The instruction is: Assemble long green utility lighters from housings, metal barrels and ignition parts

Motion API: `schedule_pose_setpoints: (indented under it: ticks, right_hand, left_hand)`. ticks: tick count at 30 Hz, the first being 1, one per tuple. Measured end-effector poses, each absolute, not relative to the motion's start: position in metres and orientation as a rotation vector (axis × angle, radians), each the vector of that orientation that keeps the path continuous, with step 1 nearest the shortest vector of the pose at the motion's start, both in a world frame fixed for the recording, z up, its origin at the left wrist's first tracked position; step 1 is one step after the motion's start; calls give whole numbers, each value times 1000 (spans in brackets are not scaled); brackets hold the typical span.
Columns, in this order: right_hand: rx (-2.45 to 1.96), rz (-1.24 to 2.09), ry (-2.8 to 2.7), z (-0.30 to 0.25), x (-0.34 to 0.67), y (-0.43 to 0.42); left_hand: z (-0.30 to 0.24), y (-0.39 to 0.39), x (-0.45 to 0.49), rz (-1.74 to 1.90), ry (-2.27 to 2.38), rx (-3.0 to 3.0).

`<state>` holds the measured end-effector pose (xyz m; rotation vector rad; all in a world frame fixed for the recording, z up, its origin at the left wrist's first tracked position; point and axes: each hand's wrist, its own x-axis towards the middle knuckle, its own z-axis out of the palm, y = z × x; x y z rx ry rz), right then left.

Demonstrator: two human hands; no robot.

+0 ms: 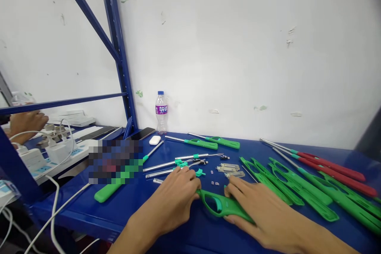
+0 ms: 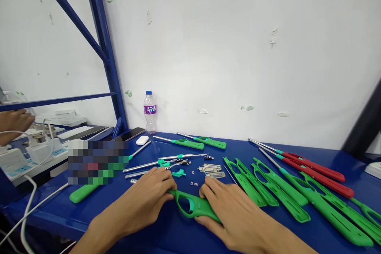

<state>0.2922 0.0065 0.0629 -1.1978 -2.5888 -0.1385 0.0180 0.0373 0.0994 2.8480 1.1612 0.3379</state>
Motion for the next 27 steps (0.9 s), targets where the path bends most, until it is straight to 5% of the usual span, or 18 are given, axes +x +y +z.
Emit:
schedule_pose_setpoints:
  ticks: [8, 27]
  right_hand:
    - [-1377, 125, -2384, 78, 305, 14]
    - [-1260, -89, -2360, 78, 306, 13]
  left_hand:
    - [115, 46, 4, 594, 1330, 2875]
    - [102, 50, -6, 725, 1240, 2738]
